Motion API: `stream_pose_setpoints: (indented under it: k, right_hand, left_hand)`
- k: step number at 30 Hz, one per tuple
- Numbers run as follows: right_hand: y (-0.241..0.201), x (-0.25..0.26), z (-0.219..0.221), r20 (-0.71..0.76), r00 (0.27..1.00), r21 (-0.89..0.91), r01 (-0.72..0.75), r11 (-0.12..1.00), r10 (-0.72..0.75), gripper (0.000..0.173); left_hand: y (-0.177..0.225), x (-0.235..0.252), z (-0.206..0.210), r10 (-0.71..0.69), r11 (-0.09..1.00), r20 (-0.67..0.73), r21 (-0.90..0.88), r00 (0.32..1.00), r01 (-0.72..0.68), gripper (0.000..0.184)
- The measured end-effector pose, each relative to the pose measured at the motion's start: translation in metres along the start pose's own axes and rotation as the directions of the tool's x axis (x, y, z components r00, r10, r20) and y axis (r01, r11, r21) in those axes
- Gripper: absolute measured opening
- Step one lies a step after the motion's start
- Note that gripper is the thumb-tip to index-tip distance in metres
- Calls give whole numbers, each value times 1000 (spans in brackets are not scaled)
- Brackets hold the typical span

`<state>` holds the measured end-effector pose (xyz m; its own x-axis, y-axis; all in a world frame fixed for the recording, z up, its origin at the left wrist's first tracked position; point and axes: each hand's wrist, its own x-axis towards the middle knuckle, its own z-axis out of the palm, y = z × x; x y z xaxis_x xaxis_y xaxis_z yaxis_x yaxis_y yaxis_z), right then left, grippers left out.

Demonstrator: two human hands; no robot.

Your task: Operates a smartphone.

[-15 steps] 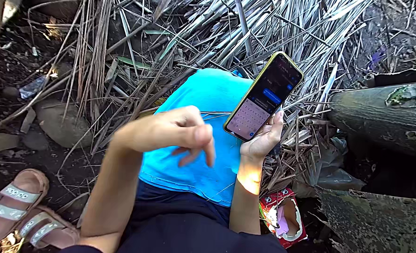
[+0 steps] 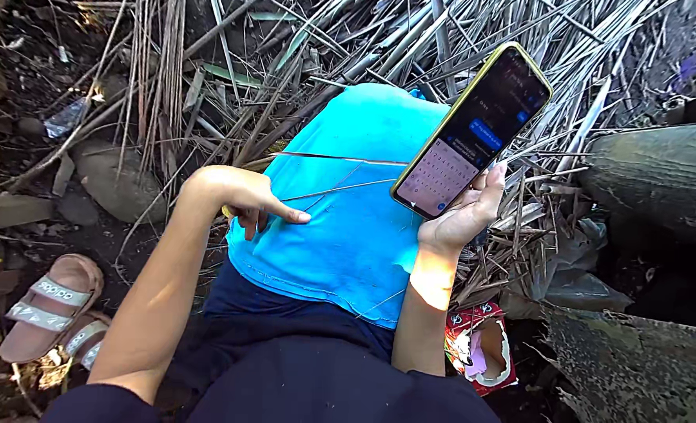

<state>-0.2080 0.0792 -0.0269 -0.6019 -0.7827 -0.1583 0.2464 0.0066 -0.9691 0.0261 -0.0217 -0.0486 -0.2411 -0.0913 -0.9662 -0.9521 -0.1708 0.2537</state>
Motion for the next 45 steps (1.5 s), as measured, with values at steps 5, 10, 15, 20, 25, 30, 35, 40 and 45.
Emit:
stream_pose_setpoints:
  k: [5, 10, 15, 20, 25, 30, 35, 40, 45]
  right_hand:
    - [-2, 0, 1, -1, 1000, -23, -13, 1000, 13, 43]
    - [-2, -2, 1, 15, 1000, -13, -8, 1000, 8, 43]
    - [-2, -2, 0, 17, 1000, -13, -1, 1000, 2, 42]
    - [-1, -2, 0, 5, 1000, -4, 1, 1000, -1, 41]
    - [2, -4, 0, -14, 1000, -16, -2, 1000, 2, 38]
    - [4, -4, -1, -21, 1000, -16, 15, 1000, -15, 38]
    - [11, 7, -3, -75, 995, 57, 66, 996, -62, 39]
    - [16, 13, -5, -85, 993, 87, 84, 993, -76, 40]
    - [16, 15, -6, -87, 994, 94, 71, 993, -62, 37]
  left_hand:
    - [-23, -5, 5, 28, 998, 65, 56, 997, -32, 44]
    - [-44, -12, 28, 49, 998, 62, 37, 997, -51, 38]
    - [-44, -7, 38, -110, 990, -8, 87, 994, 110, 44]
    - [-89, 4, 21, -360, 925, -366, -17, 858, 381, 54]
    - [-95, -35, 15, -45, 987, -841, -119, 540, -104, 31]
    - [2, -41, 34, 267, 762, -936, 58, 230, -645, 19]
    - [59, -19, 55, 451, 534, -891, 225, 50, -815, 10]
    - [73, -16, 63, 465, 392, -869, 372, -168, -841, 11]
    - [75, -17, 66, 448, 352, -859, 424, -247, -834, 13]
